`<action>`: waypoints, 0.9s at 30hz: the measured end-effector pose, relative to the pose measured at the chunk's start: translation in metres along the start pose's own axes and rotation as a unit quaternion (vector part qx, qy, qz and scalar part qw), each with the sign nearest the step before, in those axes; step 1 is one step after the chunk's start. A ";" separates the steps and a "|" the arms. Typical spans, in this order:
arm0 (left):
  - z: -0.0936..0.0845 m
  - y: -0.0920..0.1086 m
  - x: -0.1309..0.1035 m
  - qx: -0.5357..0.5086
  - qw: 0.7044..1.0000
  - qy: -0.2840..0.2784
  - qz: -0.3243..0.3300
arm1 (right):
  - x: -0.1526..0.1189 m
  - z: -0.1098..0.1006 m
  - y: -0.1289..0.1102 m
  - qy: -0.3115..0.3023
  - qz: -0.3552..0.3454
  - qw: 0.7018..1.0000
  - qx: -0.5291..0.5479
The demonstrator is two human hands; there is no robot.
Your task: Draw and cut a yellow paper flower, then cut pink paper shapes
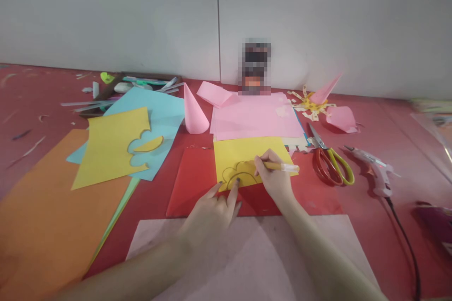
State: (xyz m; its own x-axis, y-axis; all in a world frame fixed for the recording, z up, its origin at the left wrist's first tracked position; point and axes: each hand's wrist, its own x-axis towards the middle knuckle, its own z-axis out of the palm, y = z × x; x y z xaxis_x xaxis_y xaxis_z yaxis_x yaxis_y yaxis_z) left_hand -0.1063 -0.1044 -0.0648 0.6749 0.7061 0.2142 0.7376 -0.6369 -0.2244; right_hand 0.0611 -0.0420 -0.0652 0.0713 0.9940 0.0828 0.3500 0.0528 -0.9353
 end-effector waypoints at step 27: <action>0.001 0.000 -0.001 0.003 1.000 -0.006 0.007 | 0.000 -0.002 -0.003 0.044 0.019 0.999 0.011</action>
State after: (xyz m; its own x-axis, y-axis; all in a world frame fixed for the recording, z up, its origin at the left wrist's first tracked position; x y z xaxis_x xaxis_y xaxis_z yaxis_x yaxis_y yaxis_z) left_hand -0.1069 -0.1043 -0.0660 0.6851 0.7004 0.2003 0.7277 -0.6449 -0.2336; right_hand 0.0617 -0.0418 -0.0622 0.1657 0.9833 0.0756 0.3244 0.0181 -0.9457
